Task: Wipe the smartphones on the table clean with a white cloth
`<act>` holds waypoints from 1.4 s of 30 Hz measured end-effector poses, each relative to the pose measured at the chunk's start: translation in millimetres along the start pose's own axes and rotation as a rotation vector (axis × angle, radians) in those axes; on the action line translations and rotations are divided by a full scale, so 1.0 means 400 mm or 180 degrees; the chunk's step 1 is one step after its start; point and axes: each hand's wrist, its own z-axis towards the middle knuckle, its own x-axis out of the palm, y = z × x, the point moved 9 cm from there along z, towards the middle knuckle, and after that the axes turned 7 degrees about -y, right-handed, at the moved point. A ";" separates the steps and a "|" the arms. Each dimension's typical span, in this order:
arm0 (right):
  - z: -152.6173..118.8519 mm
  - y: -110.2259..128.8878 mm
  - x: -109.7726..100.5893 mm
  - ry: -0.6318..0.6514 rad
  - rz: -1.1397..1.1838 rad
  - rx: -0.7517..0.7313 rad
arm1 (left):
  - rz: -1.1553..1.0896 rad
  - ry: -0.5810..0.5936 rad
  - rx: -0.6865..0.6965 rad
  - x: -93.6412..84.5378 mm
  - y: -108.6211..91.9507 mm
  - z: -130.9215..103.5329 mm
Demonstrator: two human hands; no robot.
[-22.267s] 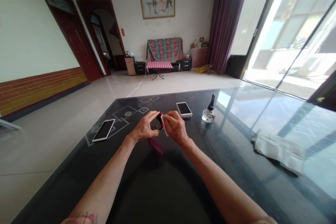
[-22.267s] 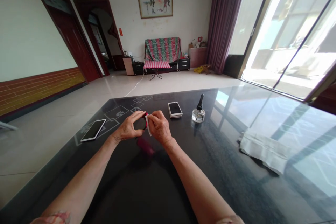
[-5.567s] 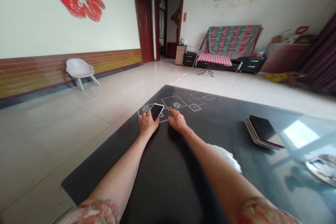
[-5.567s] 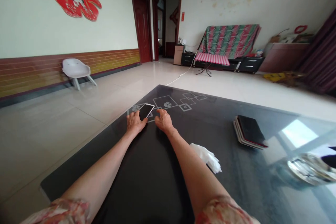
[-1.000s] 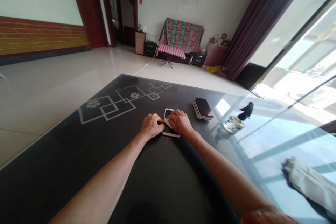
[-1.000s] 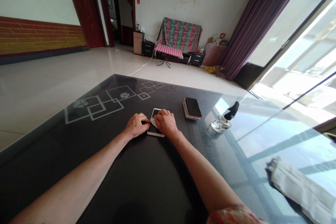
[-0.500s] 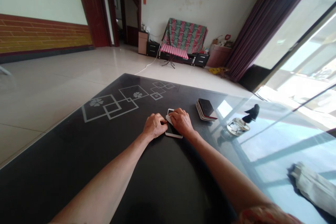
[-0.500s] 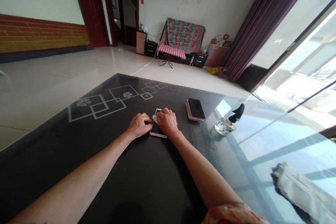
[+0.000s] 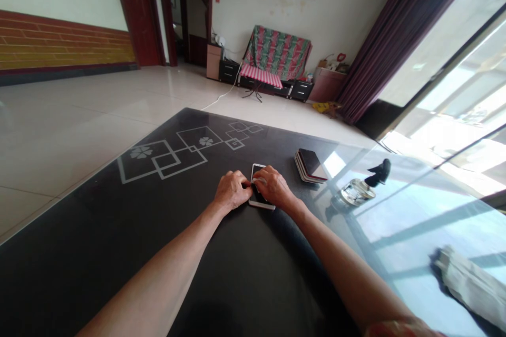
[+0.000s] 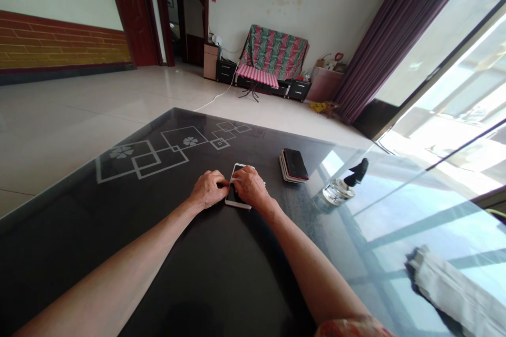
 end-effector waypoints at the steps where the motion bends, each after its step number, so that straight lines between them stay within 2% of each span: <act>1: 0.003 -0.001 0.002 0.0038 0.0037 -0.0028 | 0.0001 0.0008 -0.0011 0.001 0.000 0.000; 6: 0.008 0.001 0.008 0.0097 -0.0046 -0.0243 | 0.0065 0.0064 -0.0042 0.002 0.000 0.000; 13: 0.062 -0.054 0.030 0.0016 -0.0533 0.0202 | 0.0078 0.0065 -0.0070 -0.002 -0.002 -0.001; 21: 0.046 -0.041 0.021 -0.0087 -0.0209 -0.0023 | 0.0051 0.0008 -0.0074 -0.003 -0.003 -0.001; 28: 0.093 -0.072 0.041 -0.0198 -0.0017 -0.0155 | 0.0039 0.0043 -0.0078 0.000 0.000 -0.002; 30: 0.083 -0.074 0.031 -0.0272 0.0108 -0.0168 | 0.0027 0.0029 -0.0073 0.000 0.000 -0.002; 35: 0.052 -0.061 0.019 -0.0147 0.0385 -0.0389 | 0.0018 -0.0013 -0.0037 -0.002 -0.003 -0.002; 39: 0.083 -0.090 0.025 -0.0235 0.0395 -0.0339 | 0.0018 -0.0029 -0.0032 -0.006 -0.005 -0.003; 42: 0.097 -0.092 0.027 -0.0339 0.0450 -0.0494 | -0.0010 -0.0015 -0.0042 -0.007 -0.007 -0.005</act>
